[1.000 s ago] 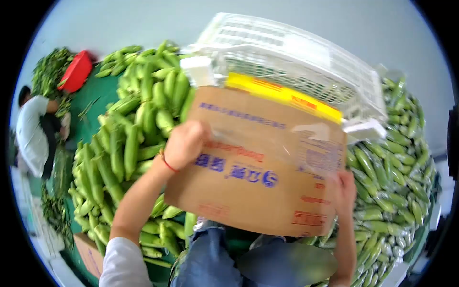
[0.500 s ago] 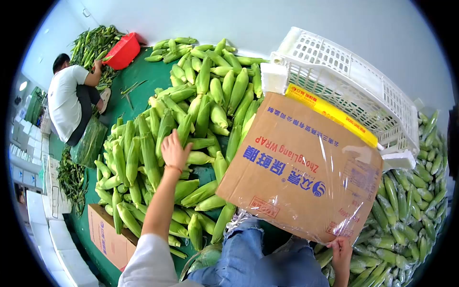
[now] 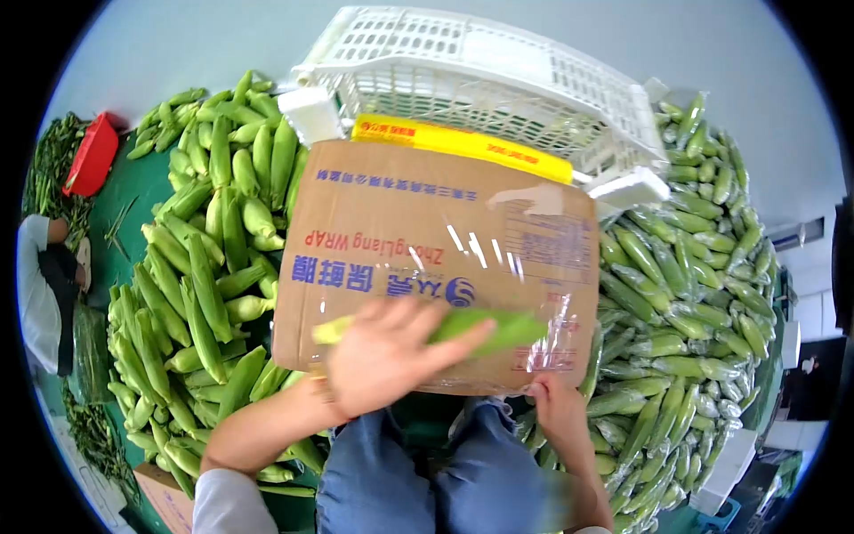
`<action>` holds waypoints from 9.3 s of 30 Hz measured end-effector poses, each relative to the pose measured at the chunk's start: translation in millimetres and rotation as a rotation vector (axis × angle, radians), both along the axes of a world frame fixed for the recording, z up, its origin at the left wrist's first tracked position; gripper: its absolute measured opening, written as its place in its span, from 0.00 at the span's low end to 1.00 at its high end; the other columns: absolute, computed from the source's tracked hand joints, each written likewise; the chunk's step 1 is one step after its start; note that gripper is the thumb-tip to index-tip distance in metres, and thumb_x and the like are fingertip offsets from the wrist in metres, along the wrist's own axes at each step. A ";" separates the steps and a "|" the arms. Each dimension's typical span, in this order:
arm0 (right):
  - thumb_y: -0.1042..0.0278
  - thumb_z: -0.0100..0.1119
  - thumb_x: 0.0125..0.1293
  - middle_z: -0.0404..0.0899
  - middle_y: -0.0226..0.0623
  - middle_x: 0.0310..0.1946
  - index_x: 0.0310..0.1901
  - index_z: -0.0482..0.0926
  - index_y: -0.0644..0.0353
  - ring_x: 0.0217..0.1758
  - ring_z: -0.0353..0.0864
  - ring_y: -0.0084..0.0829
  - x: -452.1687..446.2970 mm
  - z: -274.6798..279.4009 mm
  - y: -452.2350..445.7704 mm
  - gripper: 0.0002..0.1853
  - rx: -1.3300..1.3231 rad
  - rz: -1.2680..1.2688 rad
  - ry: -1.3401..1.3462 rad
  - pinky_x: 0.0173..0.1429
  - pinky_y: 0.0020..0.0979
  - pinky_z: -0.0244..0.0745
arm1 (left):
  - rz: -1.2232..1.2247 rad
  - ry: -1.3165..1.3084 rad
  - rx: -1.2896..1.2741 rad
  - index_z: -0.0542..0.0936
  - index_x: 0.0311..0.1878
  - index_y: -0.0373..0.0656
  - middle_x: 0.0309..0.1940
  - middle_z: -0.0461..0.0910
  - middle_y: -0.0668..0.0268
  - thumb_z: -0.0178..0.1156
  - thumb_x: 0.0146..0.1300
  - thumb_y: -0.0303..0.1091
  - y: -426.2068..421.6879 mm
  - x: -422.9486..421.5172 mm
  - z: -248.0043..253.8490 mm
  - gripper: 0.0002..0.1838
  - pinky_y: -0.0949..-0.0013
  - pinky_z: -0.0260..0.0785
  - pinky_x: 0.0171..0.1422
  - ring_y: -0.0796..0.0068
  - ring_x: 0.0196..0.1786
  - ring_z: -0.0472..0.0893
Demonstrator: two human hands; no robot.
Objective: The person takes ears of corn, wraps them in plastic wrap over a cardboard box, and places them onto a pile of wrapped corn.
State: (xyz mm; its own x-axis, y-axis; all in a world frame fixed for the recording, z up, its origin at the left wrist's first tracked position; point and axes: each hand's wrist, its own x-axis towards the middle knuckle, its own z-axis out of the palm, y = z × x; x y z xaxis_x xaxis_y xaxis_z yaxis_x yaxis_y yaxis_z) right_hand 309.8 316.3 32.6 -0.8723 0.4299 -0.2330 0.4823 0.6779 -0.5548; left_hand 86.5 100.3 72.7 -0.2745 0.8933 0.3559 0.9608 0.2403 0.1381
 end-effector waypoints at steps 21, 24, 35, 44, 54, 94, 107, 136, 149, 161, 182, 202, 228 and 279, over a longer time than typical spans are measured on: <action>0.62 0.61 0.59 0.77 0.31 0.33 0.35 0.81 0.57 0.36 0.76 0.36 -149.6 -38.3 25.3 0.08 0.356 0.348 0.757 0.37 0.34 0.75 | 0.318 -0.689 0.260 0.84 0.32 0.39 0.28 0.83 0.55 0.61 0.61 0.29 17.1 -117.7 -18.5 0.05 0.66 0.75 0.41 0.61 0.35 0.84; 0.62 0.59 0.63 0.78 0.34 0.32 0.32 0.80 0.58 0.33 0.78 0.38 -159.3 -38.7 29.4 0.09 0.326 0.362 0.781 0.35 0.35 0.76 | 0.045 -0.495 -0.338 0.83 0.28 0.41 0.29 0.83 0.53 0.59 0.60 0.34 85.1 -117.9 -43.7 0.09 0.61 0.75 0.40 0.55 0.37 0.83; 0.48 0.58 0.66 0.73 0.47 0.59 0.58 0.72 0.57 0.52 0.79 0.49 -104.2 16.7 -8.6 0.25 0.019 0.283 0.176 0.52 0.48 0.78 | 0.131 -0.193 -0.257 0.64 0.71 0.38 0.75 0.56 0.50 0.52 0.64 0.64 34.6 11.8 -29.8 0.43 0.38 0.45 0.77 0.49 0.78 0.53; 0.49 0.74 0.46 0.77 0.43 0.47 0.55 0.73 0.62 0.52 0.78 0.42 -223.6 -17.1 31.1 0.38 0.469 0.609 0.444 0.54 0.44 0.74 | 0.095 -0.307 -0.551 0.71 0.60 0.30 0.63 0.70 0.47 0.68 0.57 0.41 144.3 -166.4 -47.7 0.32 0.59 0.64 0.70 0.51 0.67 0.70; 0.35 0.66 0.54 0.82 0.49 0.39 0.52 0.75 0.57 0.35 0.85 0.46 -74.6 33.4 12.0 0.35 -0.214 0.881 -0.233 0.38 0.39 0.79 | 0.068 -0.378 -0.378 0.72 0.63 0.33 0.66 0.68 0.46 0.67 0.59 0.43 127.5 -155.4 -47.4 0.33 0.58 0.67 0.69 0.49 0.64 0.74; 0.50 0.61 0.64 0.75 0.43 0.48 0.66 0.61 0.62 0.57 0.76 0.40 0.4 -12.2 0.2 0.36 -1.433 -0.775 1.227 0.65 0.48 0.71 | -0.394 -0.508 -0.196 0.66 0.69 0.37 0.52 0.78 0.50 0.73 0.47 0.51 140.5 88.9 12.2 0.48 0.55 0.75 0.49 0.45 0.47 0.81; 0.56 0.59 0.70 0.72 0.43 0.55 0.62 0.68 0.63 0.52 0.75 0.37 229.2 2.1 367.3 0.26 -0.356 -1.248 1.395 0.55 0.35 0.77 | 0.343 -0.291 -0.102 0.70 0.68 0.42 0.69 0.64 0.46 0.65 0.54 0.24 -31.9 21.6 -64.6 0.35 0.53 0.61 0.71 0.44 0.69 0.67; 0.77 0.53 0.67 0.80 0.39 0.24 0.35 0.73 0.65 0.28 0.80 0.32 9.0 -30.9 29.0 0.03 -0.196 0.107 0.176 0.38 0.30 0.73 | 1.411 0.113 -0.027 0.72 0.61 0.44 0.62 0.72 0.49 0.71 0.52 0.38 -249.9 -16.5 -167.8 0.32 0.52 0.65 0.67 0.49 0.65 0.69; 0.73 0.51 0.71 0.83 0.39 0.27 0.39 0.74 0.63 0.28 0.83 0.34 2.5 -4.9 6.5 0.04 -0.023 0.038 -0.022 0.36 0.33 0.77 | 0.234 -0.228 0.040 0.73 0.66 0.56 0.55 0.78 0.63 0.71 0.50 0.37 -72.3 -4.1 6.1 0.37 0.65 0.78 0.49 0.62 0.51 0.81; 0.62 0.57 0.67 0.79 0.41 0.49 0.49 0.76 0.61 0.50 0.78 0.42 -118.8 -24.0 14.3 0.14 0.262 0.309 0.544 0.56 0.42 0.70 | 0.112 -0.052 0.303 0.82 0.52 0.48 0.54 0.79 0.65 0.71 0.51 0.44 -14.7 14.7 -33.9 0.24 0.61 0.73 0.57 0.63 0.54 0.81; 0.45 0.51 0.72 0.81 0.49 0.36 0.46 0.72 0.59 0.31 0.84 0.51 -97.5 12.6 -20.2 0.22 0.015 0.466 -0.057 0.32 0.47 0.79 | 0.141 -0.410 -0.384 0.60 0.72 0.33 0.70 0.59 0.37 0.56 0.63 0.60 -17.3 53.2 -21.0 0.46 0.36 0.47 0.75 0.39 0.73 0.60; 0.41 0.69 0.50 0.80 0.40 0.31 0.51 0.76 0.58 0.36 0.83 0.40 -101.0 19.6 3.3 0.33 0.135 1.081 0.140 0.33 0.36 0.79 | 0.009 -0.285 -0.484 0.61 0.70 0.28 0.72 0.59 0.44 0.68 0.56 0.42 105.8 -161.4 -57.2 0.43 0.59 0.55 0.77 0.50 0.74 0.62; 0.58 0.66 0.64 0.81 0.39 0.33 0.48 0.79 0.60 0.29 0.82 0.35 -82.3 37.3 23.0 0.17 0.274 0.366 0.892 0.32 0.33 0.79 | 0.563 -1.723 1.066 0.70 0.56 0.39 0.45 0.80 0.58 0.47 0.77 0.41 43.8 -13.3 -53.1 0.16 0.64 0.75 0.55 0.66 0.48 0.81; 0.77 0.59 0.62 0.79 0.36 0.29 0.31 0.78 0.59 0.35 0.76 0.37 -12.1 -20.1 44.6 0.03 -0.143 0.198 0.067 0.46 0.36 0.68 | 0.127 -0.264 0.147 0.75 0.34 0.46 0.34 0.82 0.65 0.61 0.52 0.26 -152.5 -4.3 -86.0 0.07 0.63 0.75 0.37 0.61 0.37 0.83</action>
